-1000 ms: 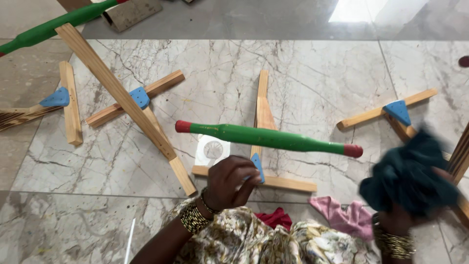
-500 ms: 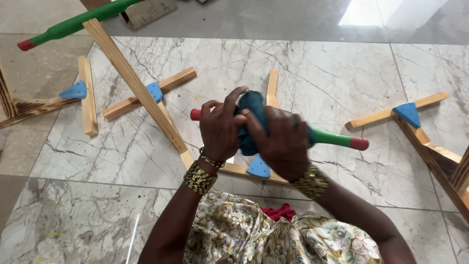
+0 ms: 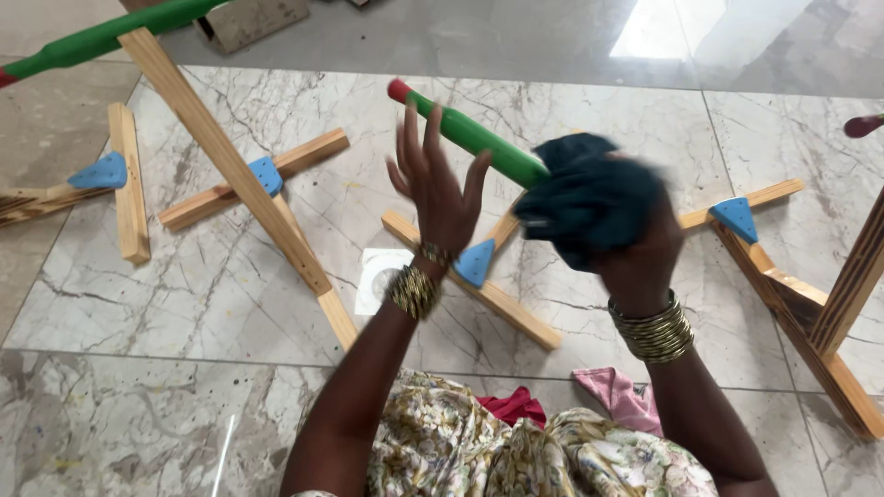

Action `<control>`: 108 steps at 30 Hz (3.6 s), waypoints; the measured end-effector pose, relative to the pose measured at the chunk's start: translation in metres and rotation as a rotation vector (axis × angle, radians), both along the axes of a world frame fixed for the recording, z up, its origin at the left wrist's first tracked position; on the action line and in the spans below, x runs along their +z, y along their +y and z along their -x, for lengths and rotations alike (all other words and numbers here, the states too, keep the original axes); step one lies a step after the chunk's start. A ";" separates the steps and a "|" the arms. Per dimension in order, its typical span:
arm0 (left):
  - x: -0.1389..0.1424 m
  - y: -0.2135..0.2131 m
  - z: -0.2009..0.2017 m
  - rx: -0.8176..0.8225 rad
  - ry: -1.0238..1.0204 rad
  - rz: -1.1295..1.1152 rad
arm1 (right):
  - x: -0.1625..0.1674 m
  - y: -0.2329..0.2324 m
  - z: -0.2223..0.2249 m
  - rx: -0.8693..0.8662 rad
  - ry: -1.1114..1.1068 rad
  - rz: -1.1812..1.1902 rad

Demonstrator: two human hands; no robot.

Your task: The person sits on the floor and wipes wooden game stands with a dark cloth, moving from one stand to the next. They lift and reposition the stands and their green and yellow painted dowels to wipe the wood surfaces.

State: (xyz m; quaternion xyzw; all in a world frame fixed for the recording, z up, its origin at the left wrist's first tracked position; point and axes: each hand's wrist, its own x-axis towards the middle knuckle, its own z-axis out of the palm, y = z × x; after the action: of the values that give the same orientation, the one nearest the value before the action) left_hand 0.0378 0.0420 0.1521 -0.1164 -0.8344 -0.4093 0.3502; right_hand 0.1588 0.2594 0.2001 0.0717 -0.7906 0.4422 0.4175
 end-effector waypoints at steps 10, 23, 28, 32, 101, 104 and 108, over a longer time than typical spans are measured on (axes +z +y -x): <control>-0.105 0.025 -0.030 -0.446 -0.152 -0.331 | -0.207 0.034 0.016 -0.086 -0.654 -0.017; -0.131 0.024 0.040 -0.929 -0.127 -1.298 | -0.234 -0.070 -0.031 0.497 -0.650 0.214; -0.124 0.025 0.013 -0.623 -0.206 -1.053 | -0.132 -0.031 0.018 0.121 -0.181 0.131; -0.077 0.031 -0.053 -0.468 -0.295 -0.857 | -0.063 -0.021 0.088 0.397 -0.121 -0.304; -0.074 -0.031 0.042 -0.644 -0.444 -1.239 | -0.212 0.013 0.035 0.059 -0.654 -0.555; -0.073 -0.028 0.038 -0.728 -0.416 -1.251 | -0.155 -0.036 0.065 0.275 -0.301 -0.282; -0.051 -0.033 0.023 -0.689 -0.680 -1.182 | -0.079 -0.091 0.102 0.322 -0.152 -0.318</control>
State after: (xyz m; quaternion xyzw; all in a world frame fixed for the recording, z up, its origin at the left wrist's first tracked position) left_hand 0.0145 0.0093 0.1008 -0.0311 -0.4551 -0.8872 -0.0693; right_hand 0.0572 0.1684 0.1207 0.2281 -0.8579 0.3772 0.2641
